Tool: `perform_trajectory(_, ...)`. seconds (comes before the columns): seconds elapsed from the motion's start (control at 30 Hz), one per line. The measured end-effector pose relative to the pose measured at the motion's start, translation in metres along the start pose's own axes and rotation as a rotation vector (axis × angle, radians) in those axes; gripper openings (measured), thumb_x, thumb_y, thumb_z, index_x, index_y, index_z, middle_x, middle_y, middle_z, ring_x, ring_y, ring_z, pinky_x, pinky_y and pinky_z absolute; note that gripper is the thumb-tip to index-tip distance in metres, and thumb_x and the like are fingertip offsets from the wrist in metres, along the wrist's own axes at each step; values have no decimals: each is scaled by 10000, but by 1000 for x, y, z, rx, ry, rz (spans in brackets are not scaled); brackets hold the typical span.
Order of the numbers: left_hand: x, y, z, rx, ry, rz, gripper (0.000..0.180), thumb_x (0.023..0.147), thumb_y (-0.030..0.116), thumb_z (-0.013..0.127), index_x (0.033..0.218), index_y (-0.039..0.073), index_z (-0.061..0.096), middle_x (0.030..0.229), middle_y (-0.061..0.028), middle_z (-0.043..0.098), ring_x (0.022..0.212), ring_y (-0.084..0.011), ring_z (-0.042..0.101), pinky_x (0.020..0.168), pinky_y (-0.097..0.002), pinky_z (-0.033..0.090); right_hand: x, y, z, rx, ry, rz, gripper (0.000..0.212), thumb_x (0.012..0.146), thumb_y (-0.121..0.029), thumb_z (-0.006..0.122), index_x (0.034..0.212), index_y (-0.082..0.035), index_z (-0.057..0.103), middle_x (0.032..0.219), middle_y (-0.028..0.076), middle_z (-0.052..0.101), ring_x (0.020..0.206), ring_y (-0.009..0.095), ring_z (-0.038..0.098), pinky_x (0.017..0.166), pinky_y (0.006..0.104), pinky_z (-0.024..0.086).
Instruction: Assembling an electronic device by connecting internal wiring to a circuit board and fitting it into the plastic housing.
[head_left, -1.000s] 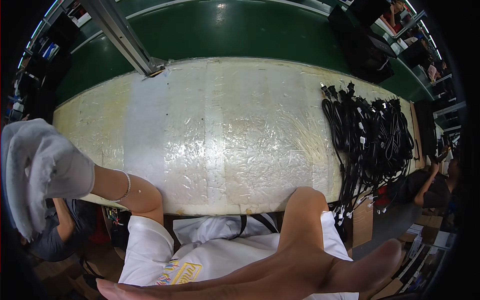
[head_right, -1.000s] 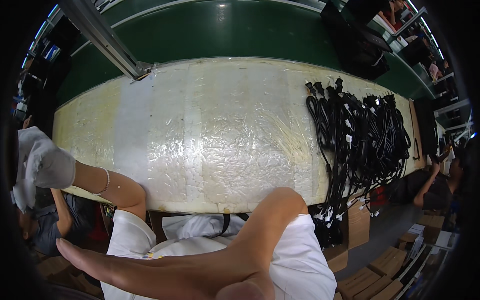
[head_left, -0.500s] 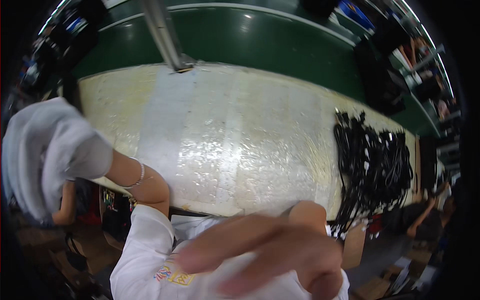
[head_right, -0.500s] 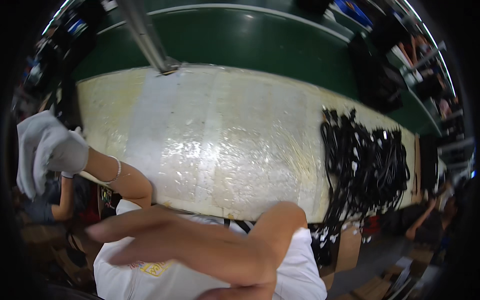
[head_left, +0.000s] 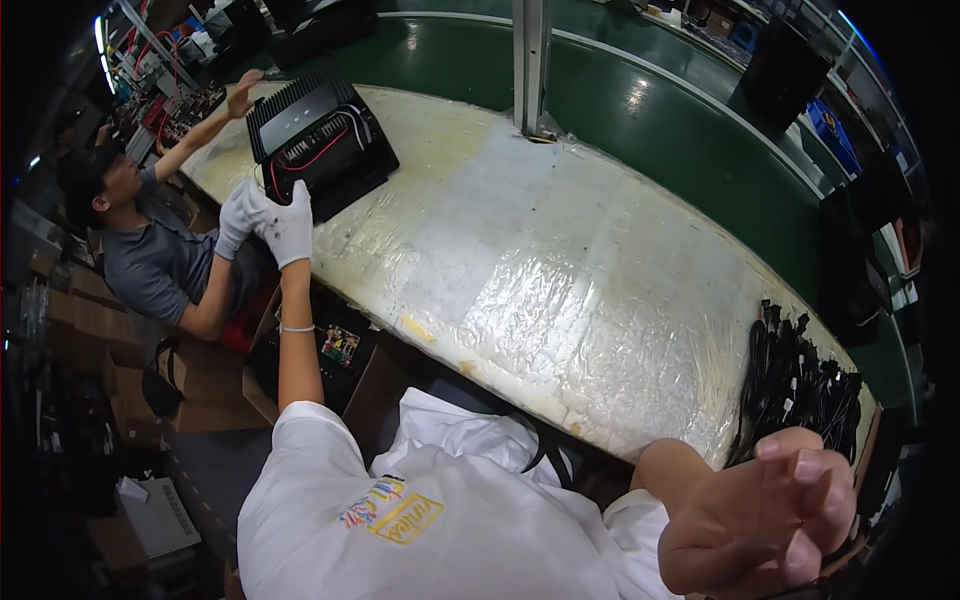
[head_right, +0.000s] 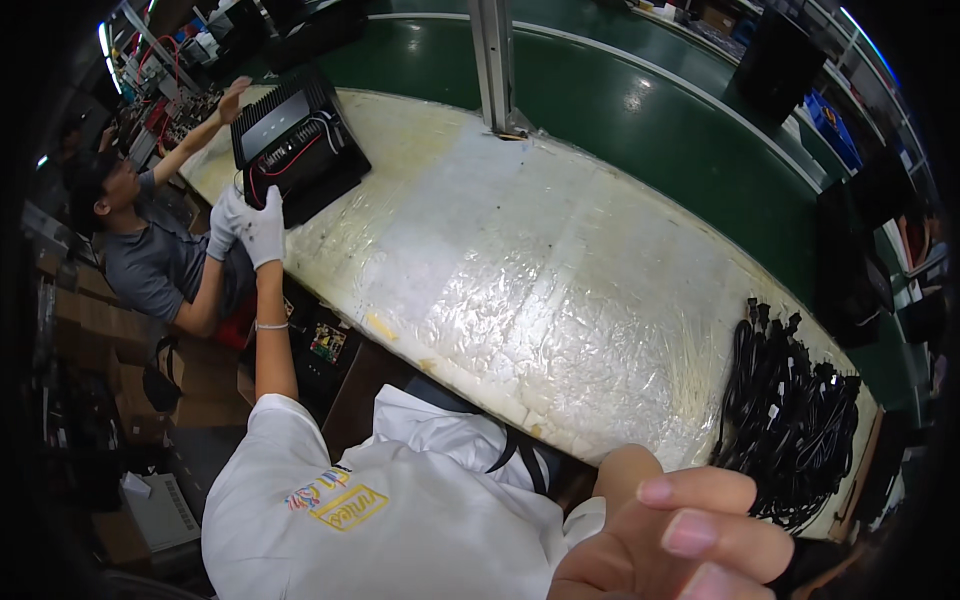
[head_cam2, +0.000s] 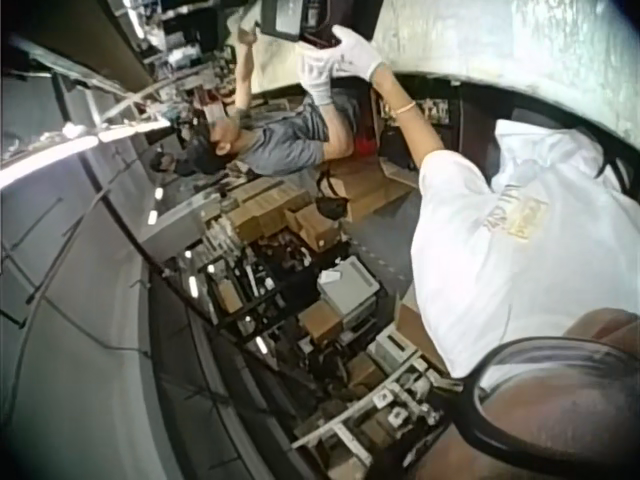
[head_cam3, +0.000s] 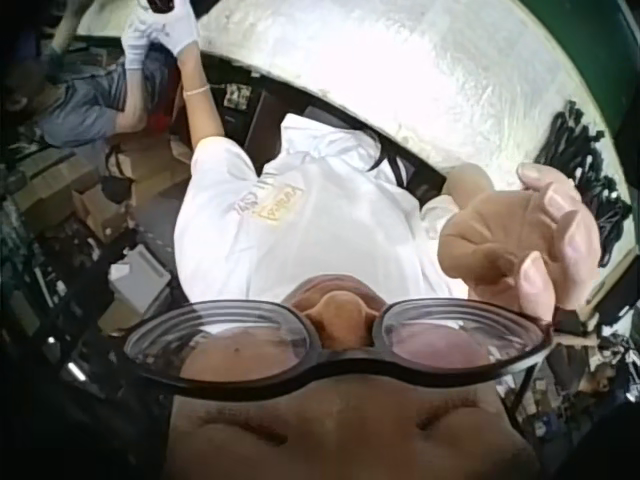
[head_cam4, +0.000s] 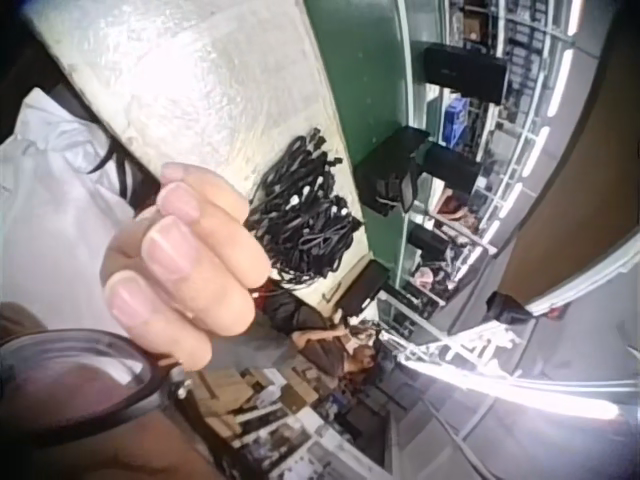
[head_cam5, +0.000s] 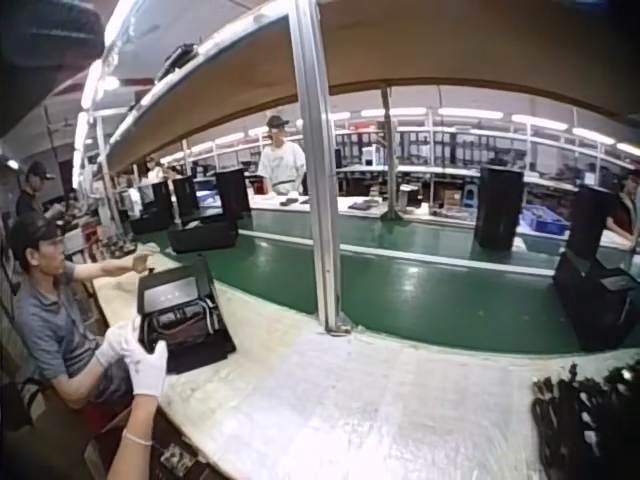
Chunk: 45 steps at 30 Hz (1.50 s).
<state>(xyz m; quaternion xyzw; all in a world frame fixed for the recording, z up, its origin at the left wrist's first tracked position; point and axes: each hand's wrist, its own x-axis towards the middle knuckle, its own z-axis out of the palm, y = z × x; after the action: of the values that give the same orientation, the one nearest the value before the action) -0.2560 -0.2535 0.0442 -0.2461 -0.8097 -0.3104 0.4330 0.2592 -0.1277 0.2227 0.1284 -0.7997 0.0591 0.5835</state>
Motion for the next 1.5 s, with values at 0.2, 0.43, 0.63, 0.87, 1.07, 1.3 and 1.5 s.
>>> perform_trajectory(0.2,12,-204,64,19,-593,-197,532,852,353,618,1147,-89,585,1114,-319,624,1061,-415,596,927,-447,457,62,-48,-27,245,-52,404,265,990,-133,446,1251,-106,481,1186,282,508,943,383,608,712,471,569)
perform_trajectory(0.43,-15,-120,62,-26,-713,142,146,844,99,496,798,12,604,758,-280,616,797,-431,645,710,-524,495,41,-55,15,264,114,53,444,1043,-224,308,1345,87,403,1354,310,434,897,376,622,601,412,568)
perform_trajectory(0.63,-88,-43,-25,-443,-676,-365,334,764,125,639,1071,19,561,1029,-274,624,1066,-377,610,925,-473,480,8,-40,76,-168,-32,347,429,979,-264,511,1242,73,465,1166,227,576,954,312,596,796,387,523)
perform_trajectory(0.87,-156,52,-188,-726,-859,-669,559,914,119,559,1435,7,392,1290,-190,572,1139,-265,570,985,-354,433,-109,-25,111,327,-382,908,865,879,-301,637,1512,42,156,1572,250,182,1446,383,241,1156,459,242)
perform_trajectory(1.07,-184,126,-204,-1045,-1130,-272,679,885,-40,505,1506,-11,233,1445,-270,401,1283,-370,486,1060,-400,389,-189,-100,92,144,129,1229,891,990,-566,363,1457,162,150,1515,280,248,1412,355,287,1158,408,203)
perform_trajectory(1.3,-169,187,-98,-919,-1125,318,786,907,174,627,1520,-11,170,1499,-279,326,1389,-330,370,1138,-428,310,-206,-31,65,-299,187,1285,736,1023,-519,363,1486,45,271,1378,78,465,589,29,329,526,210,307)
perform_trajectory(1.5,-53,236,-30,-1506,-1323,-61,776,929,437,601,1499,25,272,1507,-180,376,1394,-312,365,1143,-386,297,-152,86,11,221,342,1483,443,1021,-378,483,1212,14,563,1093,26,589,810,58,480,749,223,407)
